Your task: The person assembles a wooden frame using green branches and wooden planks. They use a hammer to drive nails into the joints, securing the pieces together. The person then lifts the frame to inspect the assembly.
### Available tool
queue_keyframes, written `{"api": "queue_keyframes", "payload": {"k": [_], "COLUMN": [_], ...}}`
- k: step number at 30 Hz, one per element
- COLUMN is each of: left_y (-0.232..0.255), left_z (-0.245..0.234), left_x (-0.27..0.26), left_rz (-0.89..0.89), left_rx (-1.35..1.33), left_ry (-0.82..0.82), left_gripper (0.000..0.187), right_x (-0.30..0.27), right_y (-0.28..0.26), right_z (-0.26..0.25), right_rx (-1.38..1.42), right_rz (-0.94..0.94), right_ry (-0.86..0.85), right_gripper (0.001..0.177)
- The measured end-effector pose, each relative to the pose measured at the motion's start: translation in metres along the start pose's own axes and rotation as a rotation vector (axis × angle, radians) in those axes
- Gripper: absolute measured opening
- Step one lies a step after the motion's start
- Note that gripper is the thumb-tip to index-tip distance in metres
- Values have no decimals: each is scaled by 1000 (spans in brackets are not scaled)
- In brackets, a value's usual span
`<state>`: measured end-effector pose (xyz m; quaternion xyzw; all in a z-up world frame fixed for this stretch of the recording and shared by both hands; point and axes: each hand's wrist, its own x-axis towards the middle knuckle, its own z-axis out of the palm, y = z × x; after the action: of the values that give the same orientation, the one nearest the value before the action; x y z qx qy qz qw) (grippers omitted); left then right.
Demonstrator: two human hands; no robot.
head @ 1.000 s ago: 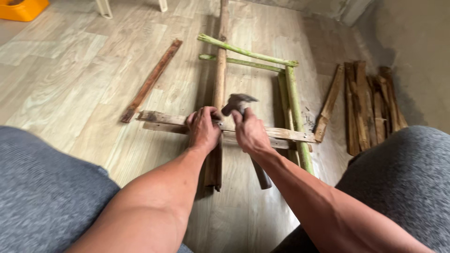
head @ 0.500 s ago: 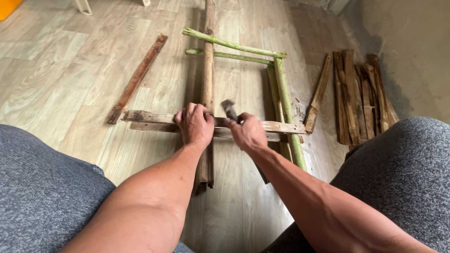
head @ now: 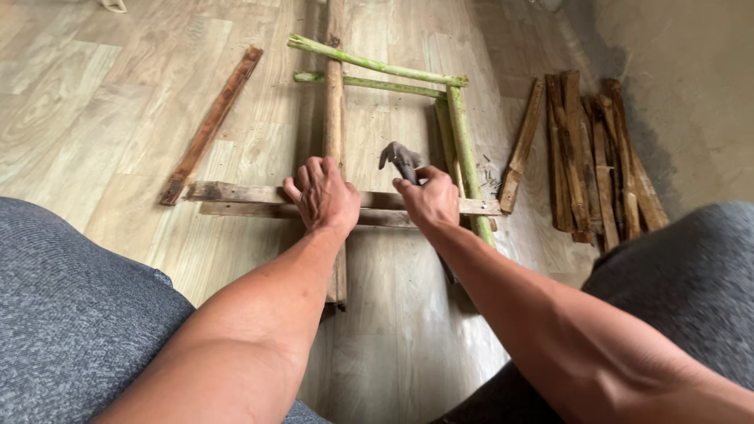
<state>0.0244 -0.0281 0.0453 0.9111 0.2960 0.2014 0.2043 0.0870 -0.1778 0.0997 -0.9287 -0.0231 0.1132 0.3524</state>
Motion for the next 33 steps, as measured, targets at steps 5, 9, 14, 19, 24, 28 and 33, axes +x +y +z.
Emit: {"api": "queue_keyframes", "payload": {"k": [5,9,14,19,24,28,33], "left_y": [21,46,60,91,110,117,128], "left_z": [17,31,41,61,72,67,68], "left_x": [7,4,-7,-3,-14,-12,2], "left_rz": [193,229,200,287,333,223,156], "left_rx": [-68,-170,24,-161,-99,29,27], "left_ry": [-148,-330,-498,-507,-532,-660,-719], "left_gripper": [46,37,32,39,38,44,45], "right_x": [22,33,41,65,82,81,84], "right_y": [26,60,110,153,202,224,228], "right_z": [-23,-44,-72,-79,-68,-55,-51], "right_rx": [20,-25,-21,83,60,29,-26], "right_rz": [42,42,141,321,355,402,287], "right_ry": [28,186,368,455,478,425,442], "right_gripper": [45,47,48,47,41,43,43]}}
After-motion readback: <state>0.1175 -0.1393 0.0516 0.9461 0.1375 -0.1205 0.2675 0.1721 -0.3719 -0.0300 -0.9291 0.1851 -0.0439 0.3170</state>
